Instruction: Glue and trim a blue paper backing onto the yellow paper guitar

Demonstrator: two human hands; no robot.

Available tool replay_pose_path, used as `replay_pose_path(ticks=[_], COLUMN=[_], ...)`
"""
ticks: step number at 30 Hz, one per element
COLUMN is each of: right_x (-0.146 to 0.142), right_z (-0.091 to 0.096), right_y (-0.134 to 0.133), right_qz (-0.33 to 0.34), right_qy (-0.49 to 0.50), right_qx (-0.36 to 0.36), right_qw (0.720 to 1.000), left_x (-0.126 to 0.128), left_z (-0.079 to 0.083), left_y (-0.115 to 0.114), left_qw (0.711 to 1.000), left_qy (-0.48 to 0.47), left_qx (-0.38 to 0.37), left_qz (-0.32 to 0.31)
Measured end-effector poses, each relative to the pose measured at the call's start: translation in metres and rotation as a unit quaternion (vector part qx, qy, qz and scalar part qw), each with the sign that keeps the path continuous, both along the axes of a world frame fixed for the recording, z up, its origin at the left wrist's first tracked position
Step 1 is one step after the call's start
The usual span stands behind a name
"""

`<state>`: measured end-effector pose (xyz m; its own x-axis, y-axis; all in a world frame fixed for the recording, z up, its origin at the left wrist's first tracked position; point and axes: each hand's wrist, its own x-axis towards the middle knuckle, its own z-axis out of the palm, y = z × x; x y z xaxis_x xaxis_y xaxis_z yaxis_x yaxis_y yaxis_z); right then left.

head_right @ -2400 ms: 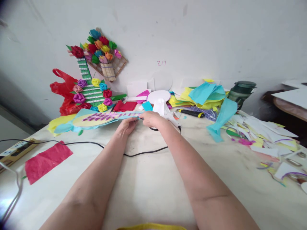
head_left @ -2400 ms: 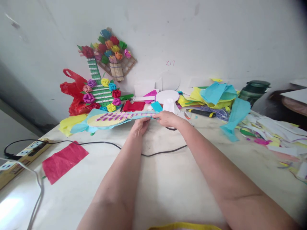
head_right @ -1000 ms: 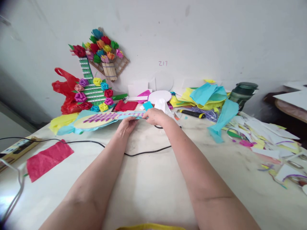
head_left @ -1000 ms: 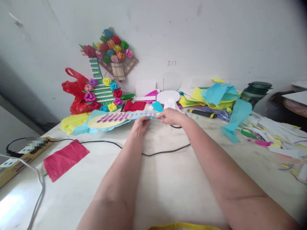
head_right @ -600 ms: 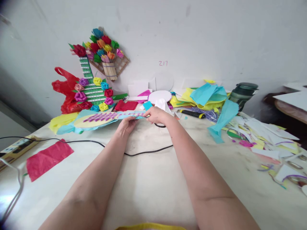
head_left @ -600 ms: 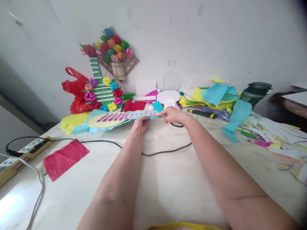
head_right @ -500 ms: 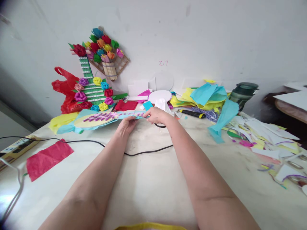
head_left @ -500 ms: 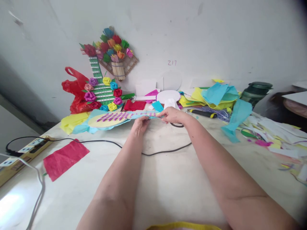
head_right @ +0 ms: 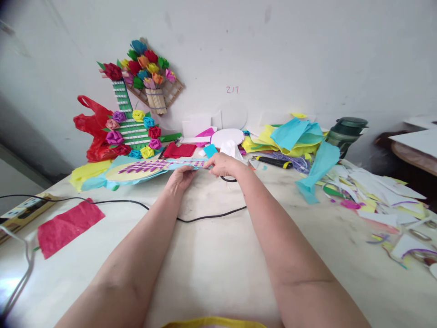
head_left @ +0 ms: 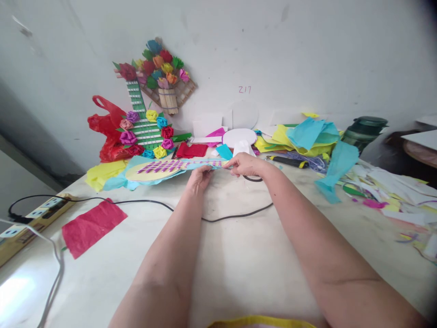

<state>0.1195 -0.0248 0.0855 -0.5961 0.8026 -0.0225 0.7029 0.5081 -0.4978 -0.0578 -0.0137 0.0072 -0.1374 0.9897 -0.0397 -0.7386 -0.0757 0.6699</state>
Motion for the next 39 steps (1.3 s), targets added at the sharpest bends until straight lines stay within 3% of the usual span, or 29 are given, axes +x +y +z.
replay_pose_path(ticks=[20, 29, 39], right_x=[0.0, -0.012, -0.015], right_z=[-0.005, 0.01, 0.006], right_y=[0.004, -0.016, -0.018], right_qz=[-0.019, -0.07, -0.048], right_qy=[-0.05, -0.152, -0.163], right_qx=[0.037, 0.142, 0.195], right_qw=[0.998, 0.976, 0.966], left_x=[-0.001, 0.0, -0.001], left_z=[-0.002, 0.0, 0.003], left_y=[0.002, -0.001, -0.003], left_qw=[1.0, 1.0, 1.0], left_qy=[0.003, -0.004, -0.006], left_qx=[0.011, 0.002, -0.004], left_qz=[-0.008, -0.005, 0.008])
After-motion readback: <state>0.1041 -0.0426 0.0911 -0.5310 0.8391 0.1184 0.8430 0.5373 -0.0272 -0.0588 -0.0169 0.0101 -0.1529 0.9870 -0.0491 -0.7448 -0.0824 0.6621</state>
